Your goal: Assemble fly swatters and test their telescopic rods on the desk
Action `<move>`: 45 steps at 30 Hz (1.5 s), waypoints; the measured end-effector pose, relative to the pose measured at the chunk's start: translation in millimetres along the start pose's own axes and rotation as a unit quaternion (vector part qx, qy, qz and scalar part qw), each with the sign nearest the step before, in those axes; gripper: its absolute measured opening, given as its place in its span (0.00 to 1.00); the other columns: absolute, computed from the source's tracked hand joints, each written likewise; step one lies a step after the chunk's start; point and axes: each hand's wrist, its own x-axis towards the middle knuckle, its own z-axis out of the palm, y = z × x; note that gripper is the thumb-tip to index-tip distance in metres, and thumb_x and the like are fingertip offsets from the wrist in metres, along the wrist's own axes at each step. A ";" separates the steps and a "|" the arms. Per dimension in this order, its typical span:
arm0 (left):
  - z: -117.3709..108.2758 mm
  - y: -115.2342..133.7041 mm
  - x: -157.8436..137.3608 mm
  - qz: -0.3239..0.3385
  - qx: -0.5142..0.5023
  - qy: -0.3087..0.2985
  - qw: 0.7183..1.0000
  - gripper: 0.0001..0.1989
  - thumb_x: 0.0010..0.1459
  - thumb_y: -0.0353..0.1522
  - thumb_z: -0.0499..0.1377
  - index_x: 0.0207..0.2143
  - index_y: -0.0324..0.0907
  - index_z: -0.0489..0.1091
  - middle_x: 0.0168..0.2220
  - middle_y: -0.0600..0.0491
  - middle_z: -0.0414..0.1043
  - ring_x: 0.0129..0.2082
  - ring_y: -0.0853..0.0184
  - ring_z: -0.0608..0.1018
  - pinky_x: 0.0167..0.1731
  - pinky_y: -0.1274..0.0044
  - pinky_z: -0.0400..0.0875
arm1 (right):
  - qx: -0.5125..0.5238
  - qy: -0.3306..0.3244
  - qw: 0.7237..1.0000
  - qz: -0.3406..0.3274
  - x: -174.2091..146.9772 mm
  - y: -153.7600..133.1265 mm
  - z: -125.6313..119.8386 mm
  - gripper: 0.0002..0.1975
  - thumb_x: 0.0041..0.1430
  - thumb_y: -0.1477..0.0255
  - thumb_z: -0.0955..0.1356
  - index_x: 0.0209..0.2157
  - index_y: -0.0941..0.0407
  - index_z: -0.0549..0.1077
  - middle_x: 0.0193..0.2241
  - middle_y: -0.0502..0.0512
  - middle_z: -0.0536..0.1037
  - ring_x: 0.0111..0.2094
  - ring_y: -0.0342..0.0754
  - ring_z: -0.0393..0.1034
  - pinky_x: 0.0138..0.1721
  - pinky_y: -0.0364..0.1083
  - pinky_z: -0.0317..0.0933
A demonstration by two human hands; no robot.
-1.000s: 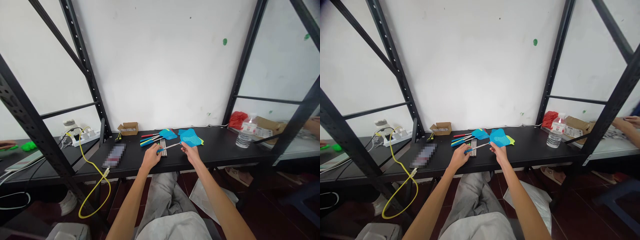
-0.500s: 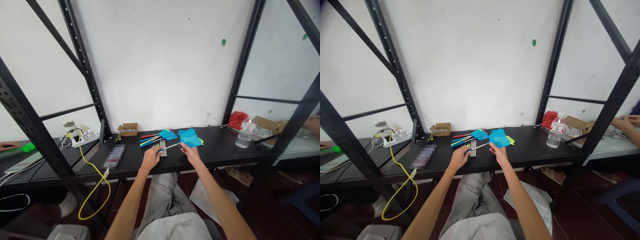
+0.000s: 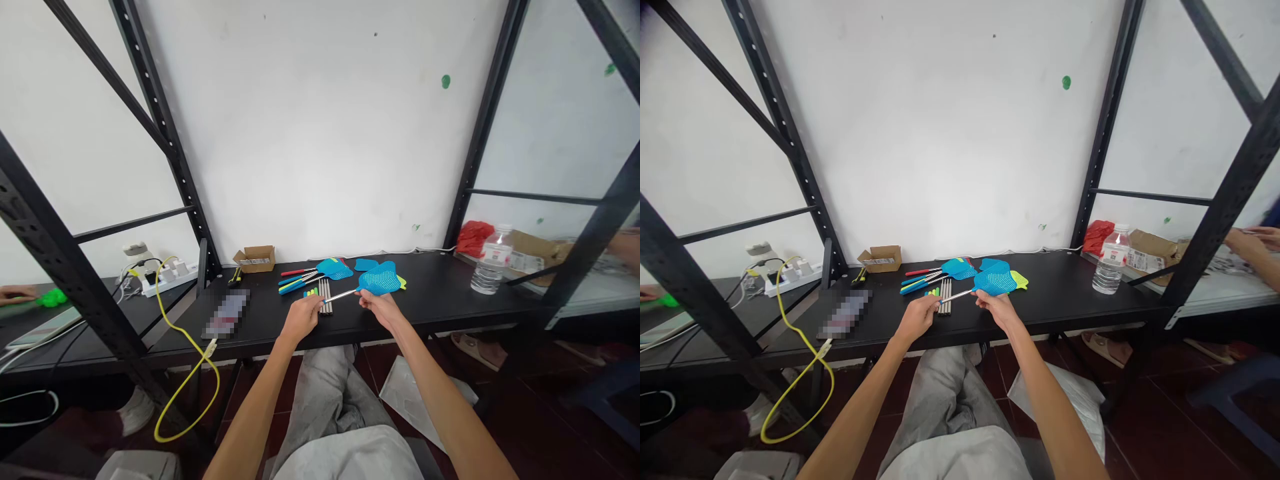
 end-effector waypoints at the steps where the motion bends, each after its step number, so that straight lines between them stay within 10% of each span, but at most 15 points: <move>1: 0.1 0.2 0.0 0.003 0.000 0.002 1.000 0.15 0.66 0.32 0.47 0.46 0.43 0.73 0.40 0.49 0.76 0.39 0.65 0.78 0.39 0.75 0.70 | -0.005 -0.002 1.000 -0.002 0.1 0.3 0.6 0.15 0.42 0.61 0.78 0.27 0.57 0.78 0.30 0.57 0.80 0.26 0.43 0.68 0.28 0.44 0.62; 18: -2.2 13.0 2.0 -0.052 0.080 0.018 0.995 0.15 0.65 0.40 0.52 0.48 0.46 0.71 0.43 0.51 0.75 0.37 0.67 0.77 0.37 0.79 0.68 | 0.119 0.139 0.983 0.001 9.0 3.6 0.8 0.11 0.43 0.66 0.77 0.27 0.56 0.77 0.30 0.56 0.80 0.27 0.44 0.71 0.31 0.43 0.66; 29: -7.4 -13.7 8.7 -0.328 0.143 0.143 0.923 0.18 0.67 0.40 0.46 0.45 0.44 0.72 0.31 0.49 0.77 0.33 0.62 0.78 0.33 0.76 0.63 | 0.013 0.072 0.997 0.006 7.7 7.9 3.6 0.17 0.47 0.62 0.75 0.36 0.58 0.79 0.33 0.59 0.81 0.28 0.43 0.71 0.31 0.42 0.63; 45: -15.5 -44.6 11.5 -0.330 0.228 0.061 0.914 0.14 0.62 0.31 0.51 0.46 0.46 0.72 0.42 0.47 0.75 0.45 0.57 0.73 0.41 0.70 0.63 | -0.179 0.039 0.983 -0.031 9.9 15.6 6.9 0.16 0.52 0.61 0.69 0.36 0.58 0.78 0.30 0.59 0.80 0.27 0.47 0.71 0.31 0.44 0.63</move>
